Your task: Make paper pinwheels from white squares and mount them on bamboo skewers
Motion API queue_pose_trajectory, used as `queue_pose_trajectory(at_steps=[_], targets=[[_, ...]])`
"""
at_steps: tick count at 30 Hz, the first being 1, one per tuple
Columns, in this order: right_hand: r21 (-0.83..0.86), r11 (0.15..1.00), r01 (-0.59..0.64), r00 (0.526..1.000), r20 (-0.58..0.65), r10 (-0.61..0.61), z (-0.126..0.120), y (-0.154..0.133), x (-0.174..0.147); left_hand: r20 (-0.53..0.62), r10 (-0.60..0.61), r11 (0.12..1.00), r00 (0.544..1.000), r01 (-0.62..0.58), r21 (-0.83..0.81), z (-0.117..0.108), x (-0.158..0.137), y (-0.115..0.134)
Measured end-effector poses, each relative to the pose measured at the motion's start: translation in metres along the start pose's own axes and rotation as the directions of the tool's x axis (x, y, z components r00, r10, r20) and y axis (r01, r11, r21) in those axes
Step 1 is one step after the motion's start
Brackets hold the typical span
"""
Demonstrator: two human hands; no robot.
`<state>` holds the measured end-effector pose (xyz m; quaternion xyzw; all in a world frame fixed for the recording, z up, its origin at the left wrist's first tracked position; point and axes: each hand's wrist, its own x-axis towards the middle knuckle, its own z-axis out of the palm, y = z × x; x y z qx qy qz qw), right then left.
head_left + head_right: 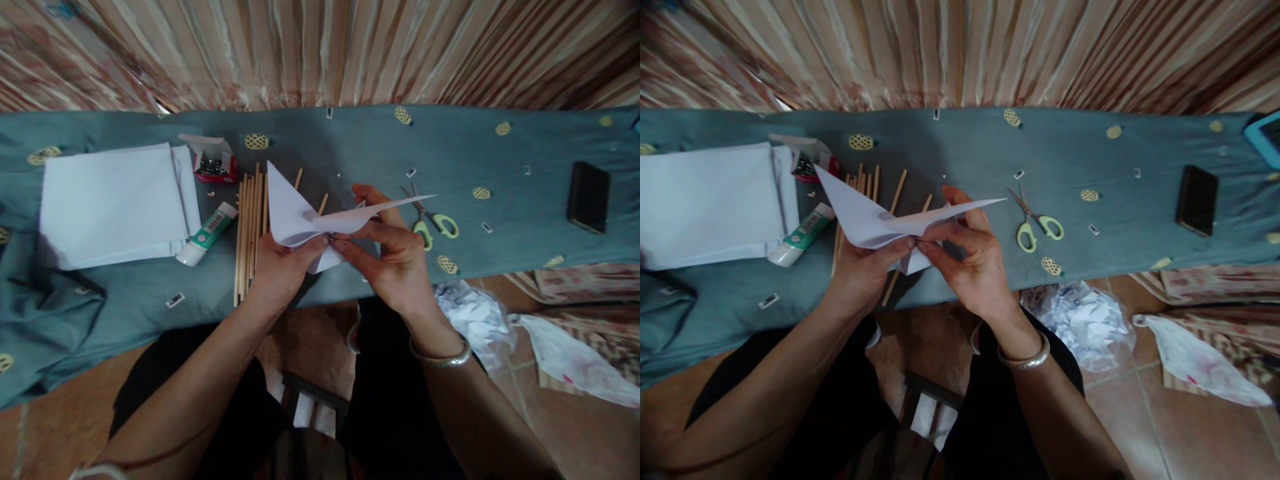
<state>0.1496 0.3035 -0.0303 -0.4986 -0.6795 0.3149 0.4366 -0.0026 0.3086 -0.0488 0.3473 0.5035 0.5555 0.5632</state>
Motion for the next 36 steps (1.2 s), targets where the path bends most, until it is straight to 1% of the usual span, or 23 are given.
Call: queue_pose_trajectory(at_steps=[7,13,18,23,31,36], targets=[[0.036,0.999,-0.013,1.000,0.002,0.013,0.001,0.000,0.000,-0.027,0.010,1.000,1.000,-0.009,0.030,0.000,-0.001,-0.001],[0.063,0.998,-0.004,1.000,-0.013,0.005,0.001,0.004,-0.001,-0.007,0.007,1.000,1.000,-0.008,-0.019,0.001,-0.002,0.002],[0.055,0.998,-0.026,0.999,-0.019,0.027,0.001,0.003,-0.001,-0.008,-0.001,1.000,1.000,0.001,-0.031,0.002,-0.002,0.003],[0.092,0.994,-0.057,0.998,-0.030,0.060,0.003,0.003,-0.001,-0.010,0.049,0.998,0.999,-0.049,-0.042,0.002,-0.002,0.004],[0.143,0.986,-0.085,0.995,-0.046,0.092,0.006,0.005,0.000,-0.006,0.074,0.997,0.997,-0.074,0.007,0.004,-0.003,0.009],[0.154,0.984,-0.087,0.993,-0.066,0.098,0.008,0.005,-0.001,0.001,0.085,0.996,0.996,-0.085,0.018,0.002,-0.002,0.007]])
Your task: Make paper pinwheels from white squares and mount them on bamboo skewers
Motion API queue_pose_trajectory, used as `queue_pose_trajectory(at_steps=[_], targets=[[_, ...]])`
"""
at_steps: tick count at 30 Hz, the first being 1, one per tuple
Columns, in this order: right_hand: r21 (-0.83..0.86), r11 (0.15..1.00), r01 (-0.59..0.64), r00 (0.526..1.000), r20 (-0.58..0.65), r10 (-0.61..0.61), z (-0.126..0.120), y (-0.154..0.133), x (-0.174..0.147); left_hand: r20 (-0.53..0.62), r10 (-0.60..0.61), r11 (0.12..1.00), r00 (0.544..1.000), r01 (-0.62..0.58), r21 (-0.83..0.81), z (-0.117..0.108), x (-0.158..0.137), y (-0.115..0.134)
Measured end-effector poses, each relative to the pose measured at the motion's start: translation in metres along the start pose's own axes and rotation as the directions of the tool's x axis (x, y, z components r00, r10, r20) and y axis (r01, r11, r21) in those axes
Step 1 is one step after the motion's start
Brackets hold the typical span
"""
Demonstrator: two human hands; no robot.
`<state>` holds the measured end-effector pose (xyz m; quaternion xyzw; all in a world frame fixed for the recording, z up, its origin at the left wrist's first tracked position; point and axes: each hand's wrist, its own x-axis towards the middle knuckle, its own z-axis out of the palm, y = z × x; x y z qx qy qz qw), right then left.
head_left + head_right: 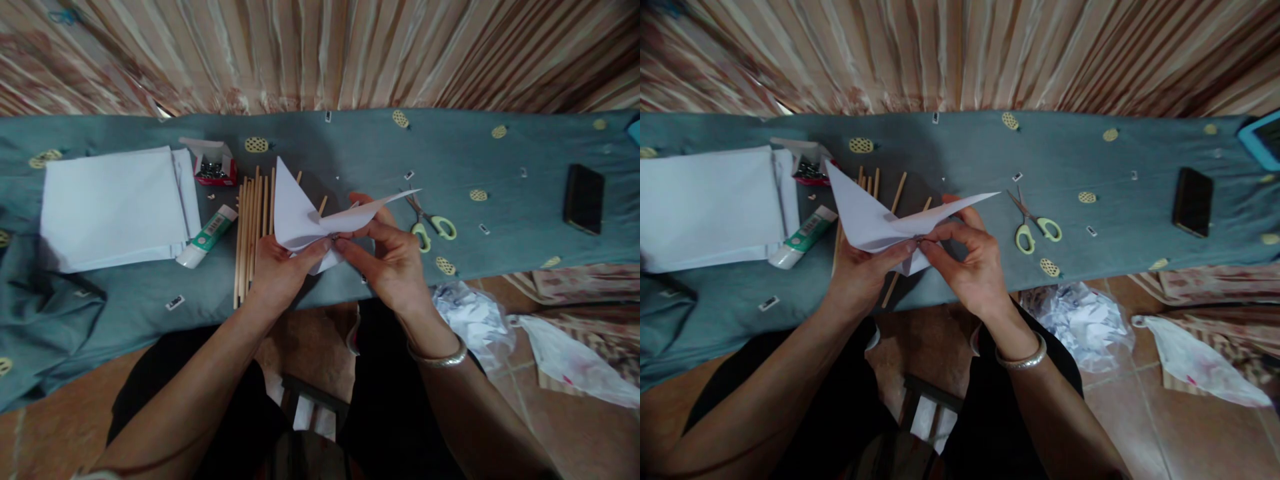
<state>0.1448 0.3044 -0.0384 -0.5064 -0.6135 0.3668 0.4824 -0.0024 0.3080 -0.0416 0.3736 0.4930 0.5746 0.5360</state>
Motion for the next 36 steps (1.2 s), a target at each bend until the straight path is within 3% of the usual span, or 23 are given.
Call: queue_pose_trajectory(at_steps=[9,26,36], targets=[[0.001,1.000,-0.002,1.000,0.028,0.002,0.000,0.002,0.000,0.021,-0.021,1.000,1.000,0.021,0.001,-0.004,0.001,-0.008],[0.153,0.985,-0.078,0.997,0.009,0.077,0.001,0.004,0.001,0.021,0.016,0.999,1.000,-0.017,0.027,0.002,0.001,0.004],[0.091,0.988,-0.124,0.990,-0.061,0.130,0.002,0.002,0.001,0.037,0.036,0.999,0.999,-0.037,0.036,-0.001,0.002,-0.001]])
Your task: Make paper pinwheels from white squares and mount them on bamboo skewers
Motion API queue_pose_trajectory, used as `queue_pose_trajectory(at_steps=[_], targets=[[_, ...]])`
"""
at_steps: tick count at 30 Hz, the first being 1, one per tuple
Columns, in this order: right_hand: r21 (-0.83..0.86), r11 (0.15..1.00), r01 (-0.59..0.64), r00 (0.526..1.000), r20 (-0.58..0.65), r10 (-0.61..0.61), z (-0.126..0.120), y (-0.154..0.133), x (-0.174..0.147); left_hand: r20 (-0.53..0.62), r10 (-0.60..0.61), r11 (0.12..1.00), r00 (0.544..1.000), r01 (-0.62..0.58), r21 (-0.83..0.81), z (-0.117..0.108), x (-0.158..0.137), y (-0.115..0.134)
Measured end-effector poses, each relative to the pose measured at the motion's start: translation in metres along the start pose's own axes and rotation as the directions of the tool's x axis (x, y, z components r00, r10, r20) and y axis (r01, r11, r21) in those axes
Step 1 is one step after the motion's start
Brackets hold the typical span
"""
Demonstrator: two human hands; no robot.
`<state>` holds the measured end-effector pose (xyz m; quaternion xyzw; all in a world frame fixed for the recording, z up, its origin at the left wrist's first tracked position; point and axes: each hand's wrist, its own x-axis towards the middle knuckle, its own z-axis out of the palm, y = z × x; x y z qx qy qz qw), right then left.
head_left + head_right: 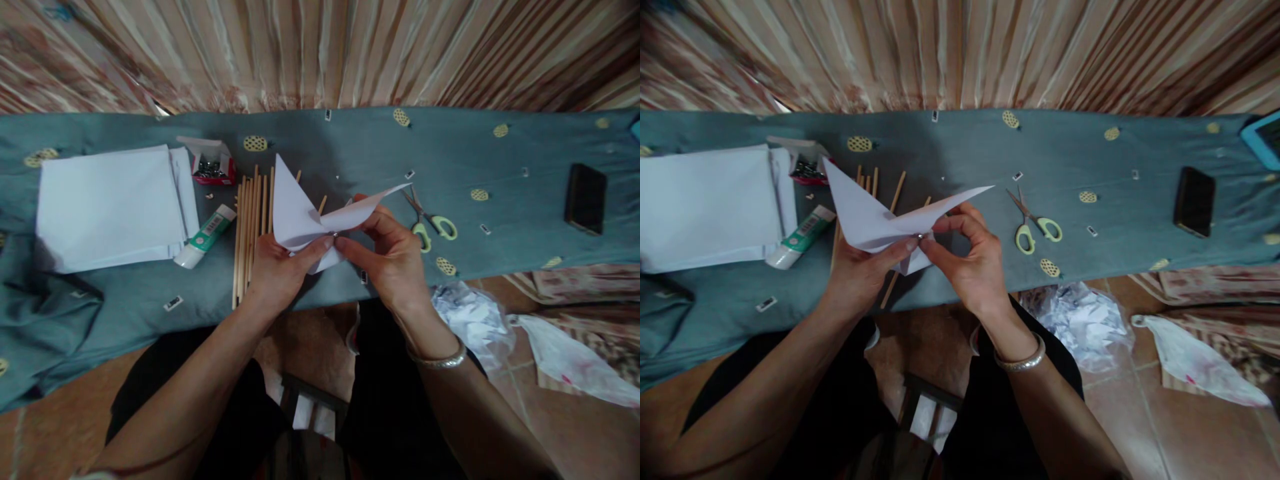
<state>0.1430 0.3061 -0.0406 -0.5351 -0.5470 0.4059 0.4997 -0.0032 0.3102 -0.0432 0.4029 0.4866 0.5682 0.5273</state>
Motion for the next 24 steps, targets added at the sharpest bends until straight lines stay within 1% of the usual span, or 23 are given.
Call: queue_pose_trajectory(at_steps=[4,8,11,13,15,19,24], targets=[[-0.038,0.999,-0.032,0.999,0.002,0.032,-0.001,0.003,0.001,-0.017,-0.022,0.999,1.000,0.022,-0.032,0.000,-0.001,0.001],[0.089,0.996,-0.029,0.997,0.074,0.022,-0.002,0.004,0.003,-0.025,-0.065,0.996,0.998,0.064,-0.055,0.001,-0.002,0.003],[0.159,0.986,-0.045,0.993,0.115,0.027,-0.005,0.003,0.004,-0.013,-0.155,0.983,0.988,0.152,-0.106,0.001,-0.003,0.002],[0.162,0.985,-0.064,0.987,0.157,0.038,-0.007,0.002,0.005,0.012,-0.221,0.963,0.975,0.220,-0.153,0.002,-0.003,0.001],[0.143,0.987,-0.067,0.982,0.185,0.040,-0.009,0.002,0.005,0.028,-0.260,0.947,0.965,0.261,-0.185,0.002,-0.003,0.000],[0.116,0.990,-0.082,0.978,0.201,0.057,-0.013,0.000,0.006,0.042,-0.259,0.948,0.965,0.263,-0.179,-0.001,-0.003,-0.002],[0.091,0.989,-0.118,0.970,0.224,0.095,-0.018,0.000,0.008,0.109,-0.232,0.964,0.967,0.243,-0.111,-0.003,-0.003,-0.002]])
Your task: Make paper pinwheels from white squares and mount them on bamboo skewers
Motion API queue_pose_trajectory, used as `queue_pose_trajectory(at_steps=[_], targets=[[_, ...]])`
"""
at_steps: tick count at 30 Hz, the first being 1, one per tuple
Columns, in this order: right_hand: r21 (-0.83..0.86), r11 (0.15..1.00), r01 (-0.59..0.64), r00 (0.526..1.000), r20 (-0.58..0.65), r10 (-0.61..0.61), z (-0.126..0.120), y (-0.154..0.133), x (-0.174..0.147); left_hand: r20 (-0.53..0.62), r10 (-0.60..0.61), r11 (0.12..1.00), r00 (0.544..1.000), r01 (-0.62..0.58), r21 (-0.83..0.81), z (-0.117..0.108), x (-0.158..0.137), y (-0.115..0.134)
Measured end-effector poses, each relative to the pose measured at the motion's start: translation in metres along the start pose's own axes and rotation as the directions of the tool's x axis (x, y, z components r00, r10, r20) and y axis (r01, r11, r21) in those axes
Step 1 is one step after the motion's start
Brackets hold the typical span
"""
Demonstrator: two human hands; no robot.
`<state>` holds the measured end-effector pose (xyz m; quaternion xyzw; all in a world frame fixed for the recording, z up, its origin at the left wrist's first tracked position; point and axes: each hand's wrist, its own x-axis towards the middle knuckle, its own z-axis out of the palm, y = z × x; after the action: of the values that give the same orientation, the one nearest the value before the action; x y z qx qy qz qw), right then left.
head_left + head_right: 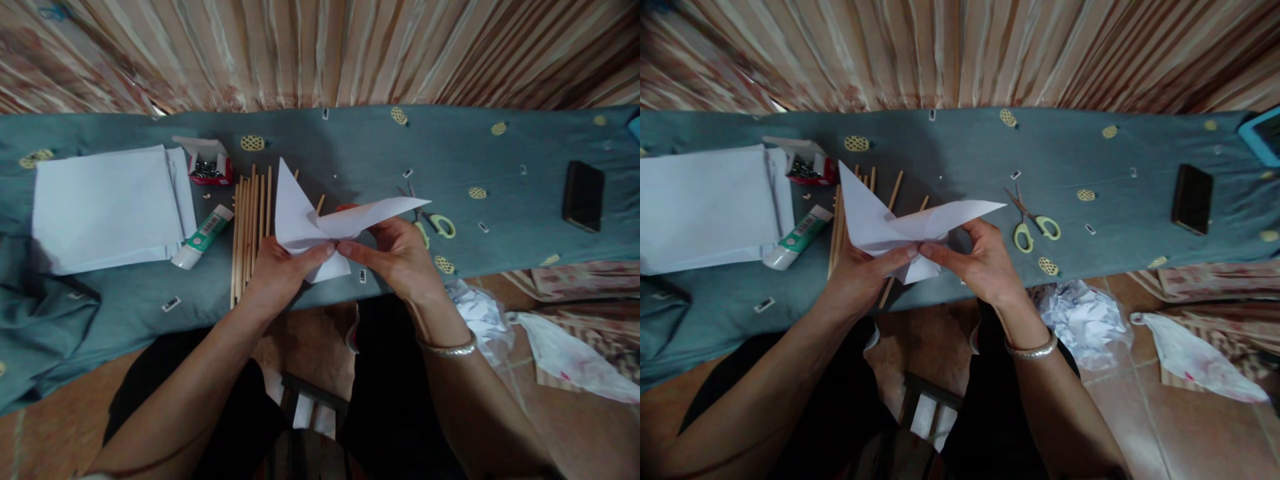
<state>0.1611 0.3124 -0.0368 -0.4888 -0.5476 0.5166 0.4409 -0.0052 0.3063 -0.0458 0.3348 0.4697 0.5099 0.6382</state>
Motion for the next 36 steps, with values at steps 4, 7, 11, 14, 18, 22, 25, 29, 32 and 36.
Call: queue_pose_trajectory(at_steps=[4,7,11,14,18,22,25,29,32,36], targets=[[-0.029,1.000,-0.004,1.000,0.010,0.004,-0.002,-0.001,-0.001,0.014,-0.010,0.999,1.000,0.009,0.031,-0.001,0.000,0.000],[-0.052,0.999,-0.017,1.000,0.022,0.018,-0.003,-0.003,-0.002,0.045,-0.021,0.998,0.999,0.018,0.053,-0.002,0.000,0.000],[-0.082,0.996,-0.019,0.999,0.033,0.022,-0.005,-0.003,-0.002,0.068,-0.025,0.997,0.997,0.020,0.076,-0.004,0.000,-0.001],[-0.134,0.991,0.008,1.000,-0.020,-0.010,-0.005,-0.002,-0.002,0.047,0.009,0.999,0.999,-0.011,0.053,-0.004,0.000,-0.001],[-0.294,0.955,0.050,0.978,-0.177,-0.106,0.002,-0.004,-0.003,-0.049,0.040,0.999,0.998,-0.040,-0.006,0.001,0.001,0.001],[-0.498,0.863,0.080,0.943,-0.244,-0.228,0.012,-0.006,-0.007,-0.165,0.050,0.998,0.985,-0.056,-0.036,0.005,0.001,0.001],[-0.514,0.852,0.099,0.947,-0.214,-0.240,0.017,-0.004,-0.008,-0.162,0.000,0.995,0.987,-0.016,-0.094,0.007,0.002,-0.003],[-0.511,0.853,0.104,0.951,-0.199,-0.235,0.020,0.001,-0.006,-0.158,-0.063,0.980,0.985,0.031,-0.199,0.010,0.006,-0.008],[-0.493,0.863,0.109,0.949,-0.207,-0.238,0.021,0.003,-0.005,-0.171,-0.104,0.962,0.980,0.056,-0.267,0.011,0.011,-0.008],[-0.466,0.877,0.121,0.938,-0.234,-0.254,0.016,0.003,-0.005,-0.189,-0.148,0.943,0.971,0.080,-0.324,0.011,0.021,-0.002]])
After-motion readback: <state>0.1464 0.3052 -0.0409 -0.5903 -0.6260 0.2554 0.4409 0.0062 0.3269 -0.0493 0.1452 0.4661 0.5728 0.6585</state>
